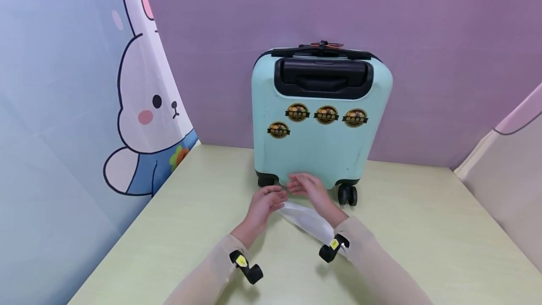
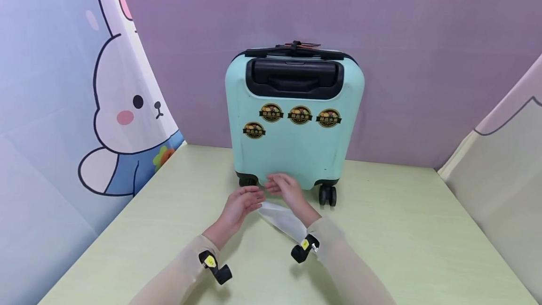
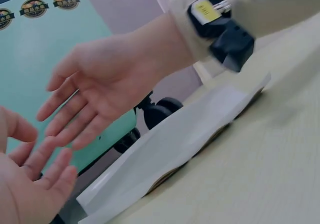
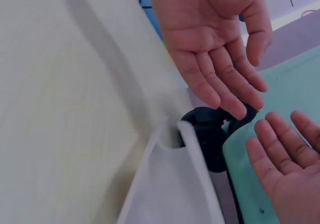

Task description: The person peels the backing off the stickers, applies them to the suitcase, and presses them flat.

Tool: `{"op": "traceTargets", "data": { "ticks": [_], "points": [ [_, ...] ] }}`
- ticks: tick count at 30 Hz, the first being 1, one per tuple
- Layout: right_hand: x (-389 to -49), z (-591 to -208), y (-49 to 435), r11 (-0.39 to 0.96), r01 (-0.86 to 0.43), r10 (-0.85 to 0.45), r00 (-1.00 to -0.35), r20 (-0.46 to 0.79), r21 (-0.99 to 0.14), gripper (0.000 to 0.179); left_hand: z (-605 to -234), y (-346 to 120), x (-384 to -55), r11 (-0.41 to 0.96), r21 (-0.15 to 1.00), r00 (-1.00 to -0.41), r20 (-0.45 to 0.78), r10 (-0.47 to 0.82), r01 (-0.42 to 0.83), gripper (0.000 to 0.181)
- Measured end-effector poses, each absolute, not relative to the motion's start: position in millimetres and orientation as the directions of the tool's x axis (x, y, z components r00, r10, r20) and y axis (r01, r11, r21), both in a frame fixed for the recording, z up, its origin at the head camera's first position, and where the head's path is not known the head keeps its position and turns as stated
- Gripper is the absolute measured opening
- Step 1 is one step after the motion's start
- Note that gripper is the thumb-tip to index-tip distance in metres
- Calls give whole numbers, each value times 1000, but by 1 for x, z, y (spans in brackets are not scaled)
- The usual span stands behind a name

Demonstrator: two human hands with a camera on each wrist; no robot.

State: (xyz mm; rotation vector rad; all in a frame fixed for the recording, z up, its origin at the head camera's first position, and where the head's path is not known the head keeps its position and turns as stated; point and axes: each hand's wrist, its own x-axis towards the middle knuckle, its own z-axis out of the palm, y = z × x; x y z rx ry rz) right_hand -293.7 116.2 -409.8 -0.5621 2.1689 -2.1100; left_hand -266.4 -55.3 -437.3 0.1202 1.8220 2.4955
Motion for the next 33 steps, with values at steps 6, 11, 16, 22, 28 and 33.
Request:
{"op": "traceTargets", "data": {
  "ticks": [6,11,16,22,28,33],
  "points": [
    [-284,-418,130,57,-191,-316,-935,164,-980,43,-442,-59,-268,-145,989,-970,20,241,-16,32],
    [-275,-425,143,81,-186,-326,-933,150,-979,44,-446,-60,-269,-27,999,-944,28,328,21,27],
    [-266,-428,155,110,-196,-344,-927,148,-974,49,-447,-60,-268,89,985,-905,101,414,150,23],
    [-257,-427,171,132,-220,-372,-915,158,-966,45,-444,-58,-268,258,897,-844,194,501,359,20],
    [-250,-419,186,238,-272,-391,-905,164,-932,41,-441,-55,-266,501,628,-768,260,586,595,19],
    [-243,-411,197,387,-359,-396,-896,198,-849,35,-435,-49,-259,579,248,-629,317,709,777,16]
  ]
}}
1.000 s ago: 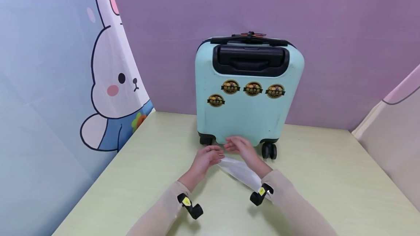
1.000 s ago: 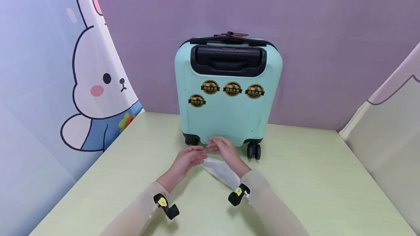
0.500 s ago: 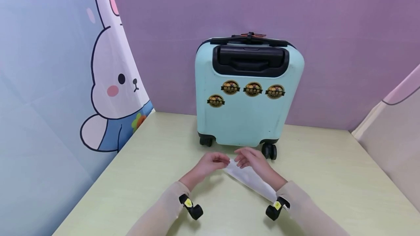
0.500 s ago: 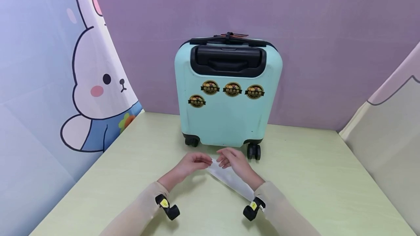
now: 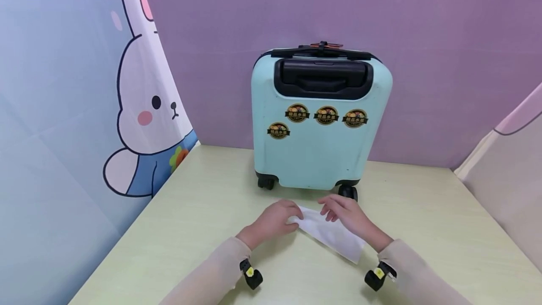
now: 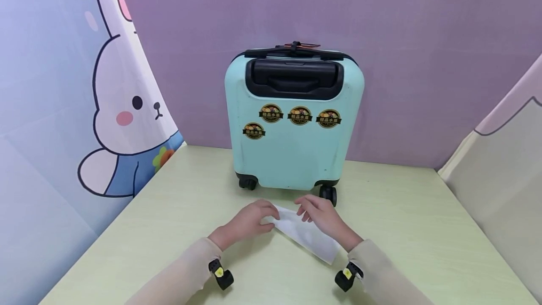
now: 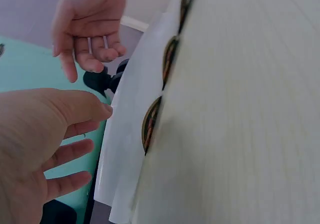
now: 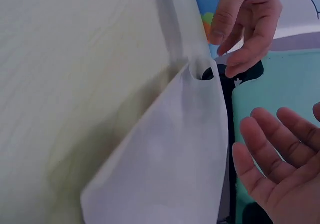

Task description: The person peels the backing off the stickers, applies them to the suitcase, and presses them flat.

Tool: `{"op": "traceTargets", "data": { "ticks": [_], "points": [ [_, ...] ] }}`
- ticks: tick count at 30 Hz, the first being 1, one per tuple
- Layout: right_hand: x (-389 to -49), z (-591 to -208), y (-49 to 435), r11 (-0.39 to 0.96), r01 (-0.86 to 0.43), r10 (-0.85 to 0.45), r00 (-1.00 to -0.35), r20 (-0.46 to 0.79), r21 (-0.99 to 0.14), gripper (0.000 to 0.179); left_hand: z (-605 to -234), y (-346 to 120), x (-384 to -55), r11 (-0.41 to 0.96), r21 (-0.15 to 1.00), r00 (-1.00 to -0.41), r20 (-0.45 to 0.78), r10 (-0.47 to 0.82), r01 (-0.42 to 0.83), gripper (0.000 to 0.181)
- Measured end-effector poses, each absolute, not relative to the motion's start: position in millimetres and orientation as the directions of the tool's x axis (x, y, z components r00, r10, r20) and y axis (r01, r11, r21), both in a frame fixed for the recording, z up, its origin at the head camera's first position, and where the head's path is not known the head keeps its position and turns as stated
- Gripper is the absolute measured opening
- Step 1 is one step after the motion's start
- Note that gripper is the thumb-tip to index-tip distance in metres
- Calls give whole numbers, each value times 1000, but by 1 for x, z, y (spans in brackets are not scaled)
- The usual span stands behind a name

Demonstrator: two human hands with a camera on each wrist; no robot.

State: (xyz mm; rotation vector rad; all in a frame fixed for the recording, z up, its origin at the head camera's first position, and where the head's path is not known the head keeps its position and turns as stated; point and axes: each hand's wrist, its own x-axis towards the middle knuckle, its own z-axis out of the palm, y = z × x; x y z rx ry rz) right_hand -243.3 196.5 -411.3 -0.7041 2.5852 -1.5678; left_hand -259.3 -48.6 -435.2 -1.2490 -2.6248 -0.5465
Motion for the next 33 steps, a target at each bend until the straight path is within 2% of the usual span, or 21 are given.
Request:
{"op": "traceTargets", "data": {
  "ticks": [2,4,9,14,17,20,24,30,33],
  "points": [
    [-241,-410,200,452,-411,-407,-885,228,-792,32,-436,-46,-258,572,120,-575,336,746,812,15],
    [-238,-410,203,504,-468,-427,-866,261,-726,28,-437,-43,-257,574,22,-548,330,769,819,16],
    [-230,-410,209,597,-589,-495,-805,327,-544,22,-439,-37,-255,588,-196,-536,263,802,785,16],
    [-223,-409,212,661,-660,-551,-750,366,-357,19,-438,-34,-254,577,-326,-523,244,817,749,6],
    [-219,-408,213,689,-666,-551,-738,389,-287,18,-439,-33,-254,584,-353,-529,247,812,731,6],
    [-216,-408,212,703,-667,-547,-728,413,-246,17,-442,-34,-256,595,-346,-540,250,804,725,10],
    [-213,-408,210,697,-693,-560,-686,465,-183,15,-447,-36,-262,612,-261,-556,261,789,747,13],
    [-215,-407,209,670,-742,-587,-530,613,0,16,-441,-40,-266,619,-30,-592,260,763,785,12],
    [-215,-405,206,678,-729,-573,-448,687,90,36,-434,-42,-266,628,107,-633,239,736,771,8]
  ]
}}
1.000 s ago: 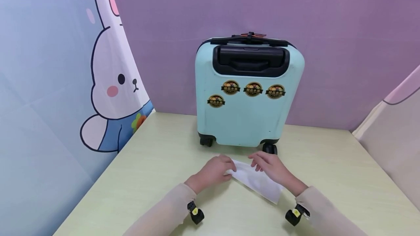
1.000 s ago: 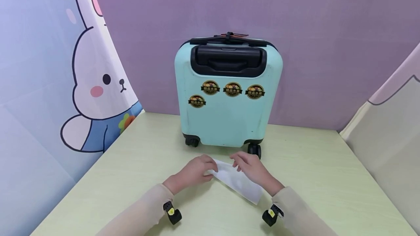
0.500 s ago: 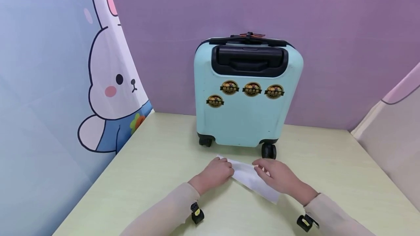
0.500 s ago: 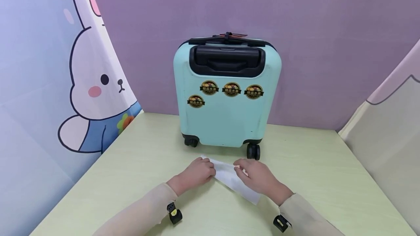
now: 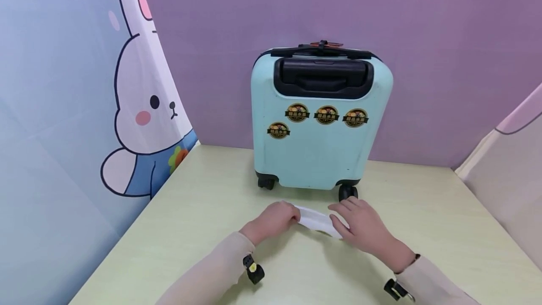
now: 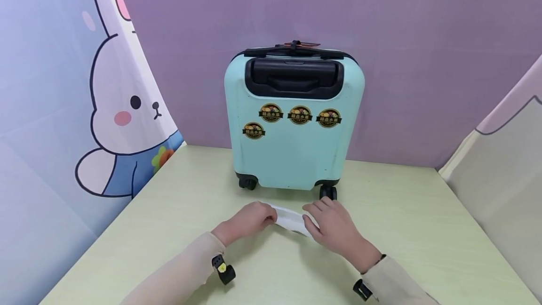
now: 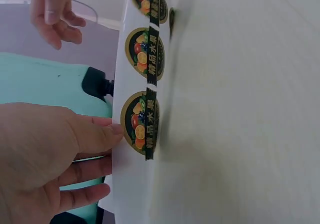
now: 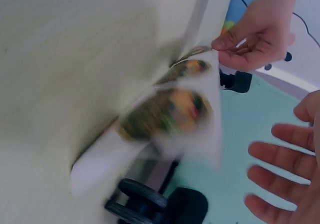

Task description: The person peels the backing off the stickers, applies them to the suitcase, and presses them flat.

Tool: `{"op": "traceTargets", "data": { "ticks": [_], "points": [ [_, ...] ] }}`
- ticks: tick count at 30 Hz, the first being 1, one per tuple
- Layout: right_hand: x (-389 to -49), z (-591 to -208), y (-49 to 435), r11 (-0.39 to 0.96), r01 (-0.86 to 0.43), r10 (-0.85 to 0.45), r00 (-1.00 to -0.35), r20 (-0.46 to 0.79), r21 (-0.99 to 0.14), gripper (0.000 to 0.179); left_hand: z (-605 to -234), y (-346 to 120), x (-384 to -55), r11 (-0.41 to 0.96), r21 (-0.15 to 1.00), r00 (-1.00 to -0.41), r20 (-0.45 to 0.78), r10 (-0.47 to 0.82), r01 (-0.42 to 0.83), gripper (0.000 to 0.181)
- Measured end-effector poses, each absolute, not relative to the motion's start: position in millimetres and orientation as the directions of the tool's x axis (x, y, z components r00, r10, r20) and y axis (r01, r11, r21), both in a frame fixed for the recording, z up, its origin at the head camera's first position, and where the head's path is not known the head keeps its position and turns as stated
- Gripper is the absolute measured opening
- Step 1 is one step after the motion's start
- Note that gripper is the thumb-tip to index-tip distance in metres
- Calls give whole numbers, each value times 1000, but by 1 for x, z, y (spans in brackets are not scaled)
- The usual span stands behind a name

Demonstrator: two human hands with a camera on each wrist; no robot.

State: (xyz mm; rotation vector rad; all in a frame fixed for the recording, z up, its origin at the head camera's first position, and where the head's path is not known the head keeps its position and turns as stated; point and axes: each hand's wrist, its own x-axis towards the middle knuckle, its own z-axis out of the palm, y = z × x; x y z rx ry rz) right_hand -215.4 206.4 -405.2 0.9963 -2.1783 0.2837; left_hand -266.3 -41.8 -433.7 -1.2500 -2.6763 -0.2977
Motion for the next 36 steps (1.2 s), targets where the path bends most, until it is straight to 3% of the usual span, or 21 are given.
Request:
{"op": "traceTargets", "data": {
  "ticks": [2,5,13,18,26,36],
  "points": [
    [-215,-403,205,690,-712,-557,-410,723,128,50,-428,-43,-266,632,211,-666,224,712,746,7],
    [-213,-400,203,704,-691,-541,-373,754,164,55,-422,-43,-266,622,339,-701,209,682,706,7],
    [-207,-392,196,700,-640,-568,-229,790,317,38,-413,-43,-264,518,631,-761,187,621,577,6],
    [-207,-389,189,678,-649,-554,-142,820,346,29,-413,-41,-265,396,764,-792,234,564,509,5],
    [-209,-386,183,690,-631,-537,-116,836,356,29,-402,-36,-264,164,960,-900,141,412,226,12],
    [-209,-386,174,697,-635,-515,-121,849,332,34,-397,-28,-256,-44,997,-931,81,357,70,18]
  ]
}}
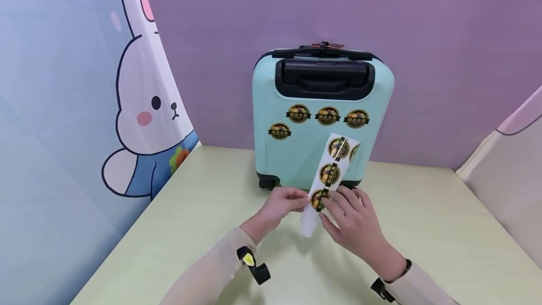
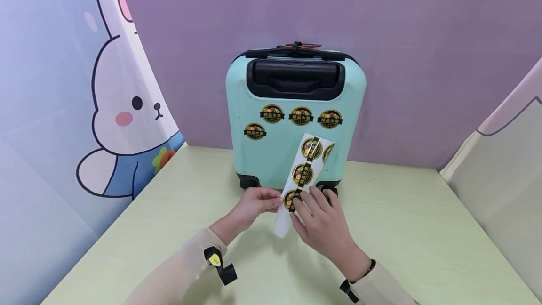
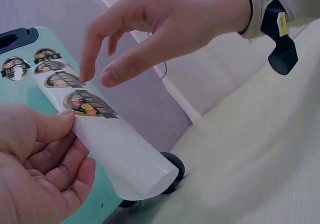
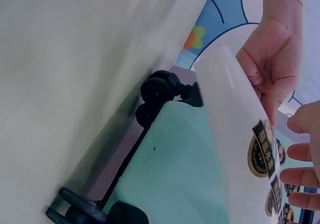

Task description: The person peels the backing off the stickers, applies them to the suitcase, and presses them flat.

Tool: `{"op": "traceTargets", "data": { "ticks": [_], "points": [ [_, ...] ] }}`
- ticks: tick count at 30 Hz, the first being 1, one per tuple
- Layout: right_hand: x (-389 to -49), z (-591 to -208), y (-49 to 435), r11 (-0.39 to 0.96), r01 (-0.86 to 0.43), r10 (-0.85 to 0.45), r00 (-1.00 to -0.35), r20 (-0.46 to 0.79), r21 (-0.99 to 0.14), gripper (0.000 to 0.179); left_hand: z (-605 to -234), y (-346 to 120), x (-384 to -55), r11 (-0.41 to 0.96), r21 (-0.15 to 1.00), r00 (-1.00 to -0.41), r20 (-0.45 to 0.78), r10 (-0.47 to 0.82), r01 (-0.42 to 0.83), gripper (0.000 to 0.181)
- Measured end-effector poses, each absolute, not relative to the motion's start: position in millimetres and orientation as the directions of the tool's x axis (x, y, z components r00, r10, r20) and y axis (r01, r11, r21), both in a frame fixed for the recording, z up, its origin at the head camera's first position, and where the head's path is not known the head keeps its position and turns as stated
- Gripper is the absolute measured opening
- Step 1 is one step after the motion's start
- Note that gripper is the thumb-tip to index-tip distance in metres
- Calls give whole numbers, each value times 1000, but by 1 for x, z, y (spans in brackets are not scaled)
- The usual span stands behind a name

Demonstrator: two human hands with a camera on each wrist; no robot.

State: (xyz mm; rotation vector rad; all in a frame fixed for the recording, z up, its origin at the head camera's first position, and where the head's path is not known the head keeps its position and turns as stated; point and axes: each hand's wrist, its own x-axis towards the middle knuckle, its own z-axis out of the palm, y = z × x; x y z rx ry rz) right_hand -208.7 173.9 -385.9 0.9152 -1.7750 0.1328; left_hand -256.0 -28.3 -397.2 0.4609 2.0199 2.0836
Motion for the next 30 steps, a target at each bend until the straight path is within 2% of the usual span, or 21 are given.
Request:
{"op": "traceTargets", "data": {
  "ticks": [11,30],
  "points": [
    [-209,-384,167,707,-638,-472,-105,876,304,37,-392,-17,-243,-175,984,-927,85,365,22,23],
    [-211,-385,163,718,-633,-445,-97,890,290,35,-391,-19,-238,-199,979,-903,114,413,32,24]
  ]
}}
